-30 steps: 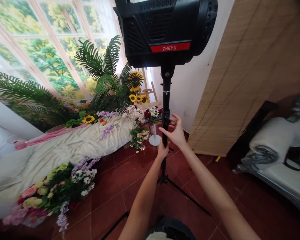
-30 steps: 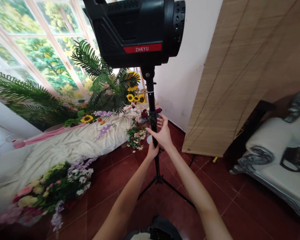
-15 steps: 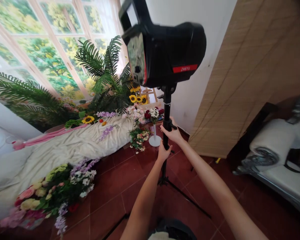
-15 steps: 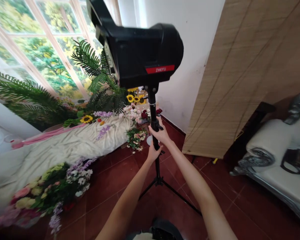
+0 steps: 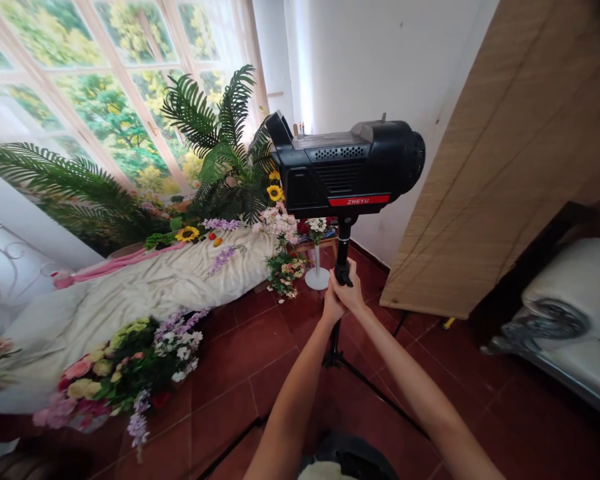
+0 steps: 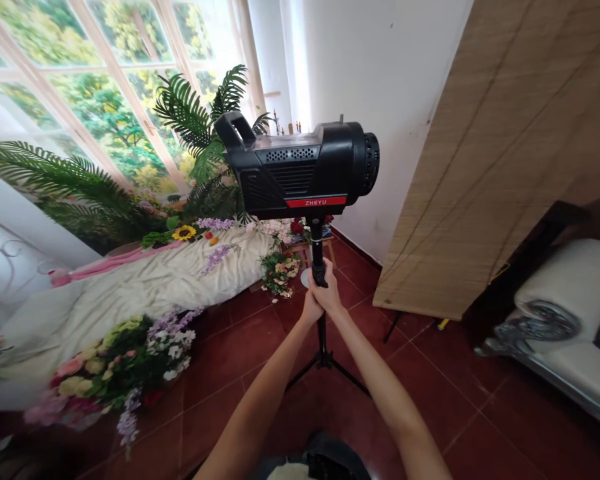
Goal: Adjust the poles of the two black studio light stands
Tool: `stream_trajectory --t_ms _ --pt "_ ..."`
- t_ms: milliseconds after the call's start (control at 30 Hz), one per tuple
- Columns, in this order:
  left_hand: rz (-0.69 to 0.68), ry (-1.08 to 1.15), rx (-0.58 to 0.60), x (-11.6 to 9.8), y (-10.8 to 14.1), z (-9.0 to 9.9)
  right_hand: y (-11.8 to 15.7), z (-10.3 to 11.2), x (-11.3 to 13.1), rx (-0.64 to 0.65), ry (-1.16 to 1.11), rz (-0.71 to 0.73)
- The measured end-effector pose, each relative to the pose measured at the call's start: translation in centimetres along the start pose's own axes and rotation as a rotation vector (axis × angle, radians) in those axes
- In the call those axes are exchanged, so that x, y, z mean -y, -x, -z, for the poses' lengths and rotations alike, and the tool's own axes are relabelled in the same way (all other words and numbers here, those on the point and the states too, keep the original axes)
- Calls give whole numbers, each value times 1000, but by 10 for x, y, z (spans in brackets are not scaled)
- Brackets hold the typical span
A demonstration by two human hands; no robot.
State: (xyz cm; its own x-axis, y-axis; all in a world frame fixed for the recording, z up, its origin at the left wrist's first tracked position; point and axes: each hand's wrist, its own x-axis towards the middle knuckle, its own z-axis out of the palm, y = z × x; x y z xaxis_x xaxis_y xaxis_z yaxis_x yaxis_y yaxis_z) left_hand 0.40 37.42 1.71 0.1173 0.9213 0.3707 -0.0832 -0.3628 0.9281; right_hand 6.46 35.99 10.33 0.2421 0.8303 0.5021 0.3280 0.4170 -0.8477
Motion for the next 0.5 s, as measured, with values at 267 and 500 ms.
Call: stream_trajectory --t_ms 267,500 --pt "16 -1 -63 -7 1 0 3 3 -10 49 5 8" --pt "274 385 -220 -20 -3 -8 16 -3 -22 51 12 -14"
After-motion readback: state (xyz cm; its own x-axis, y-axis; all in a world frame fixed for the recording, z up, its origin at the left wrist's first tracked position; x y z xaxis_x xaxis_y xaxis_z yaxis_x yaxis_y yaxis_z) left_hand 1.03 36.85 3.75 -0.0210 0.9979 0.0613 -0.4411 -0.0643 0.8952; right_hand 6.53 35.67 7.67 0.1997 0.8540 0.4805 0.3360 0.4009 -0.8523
